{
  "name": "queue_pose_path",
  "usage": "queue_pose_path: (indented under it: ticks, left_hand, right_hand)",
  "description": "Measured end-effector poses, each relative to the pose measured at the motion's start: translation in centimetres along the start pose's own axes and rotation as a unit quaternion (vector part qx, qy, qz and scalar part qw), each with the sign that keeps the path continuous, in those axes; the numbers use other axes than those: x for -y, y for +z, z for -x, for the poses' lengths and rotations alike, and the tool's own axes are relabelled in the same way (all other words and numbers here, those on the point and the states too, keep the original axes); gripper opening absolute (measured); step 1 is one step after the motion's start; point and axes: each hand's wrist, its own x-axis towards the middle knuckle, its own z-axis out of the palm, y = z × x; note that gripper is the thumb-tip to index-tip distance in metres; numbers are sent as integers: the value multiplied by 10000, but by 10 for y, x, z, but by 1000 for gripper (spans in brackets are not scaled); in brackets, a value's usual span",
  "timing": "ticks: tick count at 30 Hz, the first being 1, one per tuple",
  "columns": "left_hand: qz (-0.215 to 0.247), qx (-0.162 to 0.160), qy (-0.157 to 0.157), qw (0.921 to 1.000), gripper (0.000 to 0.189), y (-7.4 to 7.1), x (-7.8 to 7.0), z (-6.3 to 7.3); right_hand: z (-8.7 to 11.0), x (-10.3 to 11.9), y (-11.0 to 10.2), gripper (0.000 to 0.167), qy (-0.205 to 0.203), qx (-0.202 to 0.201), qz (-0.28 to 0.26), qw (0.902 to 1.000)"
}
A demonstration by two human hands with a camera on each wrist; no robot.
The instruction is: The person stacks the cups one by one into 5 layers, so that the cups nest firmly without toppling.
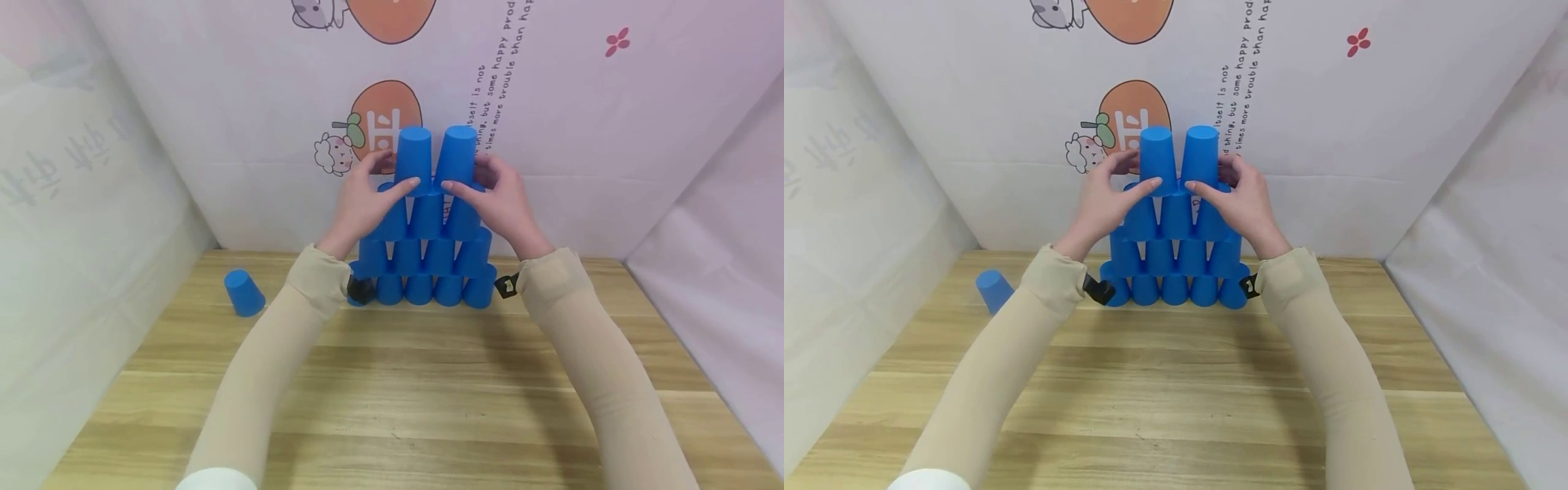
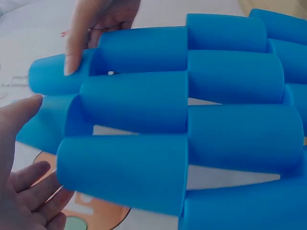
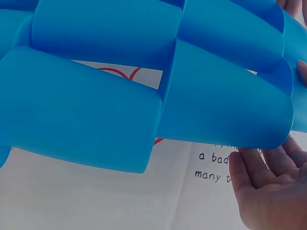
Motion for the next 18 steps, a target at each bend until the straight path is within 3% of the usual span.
queue_pose_path:
  ticks: [4, 11, 15, 18]
  left_hand:
    - [-52, -342, -49, 9994, 74, -16, 7, 7]
    - [-242, -719, 36, 9971, 72, -57, 19, 30]
    - [-341, -842, -82, 9958, 73, -85, 36, 48]
    - [-571, -931, -239, 9937, 72, -106, 56, 69]
  right_hand:
    - [-1, 0, 1, 84, 25, 30, 10, 10000]
    - [0, -2, 2, 83, -17, -20, 22, 10000]
    - [0, -1, 1, 83, 23, -14, 62, 10000]
    - [-1, 0, 1, 82, -14, -6, 58, 10000]
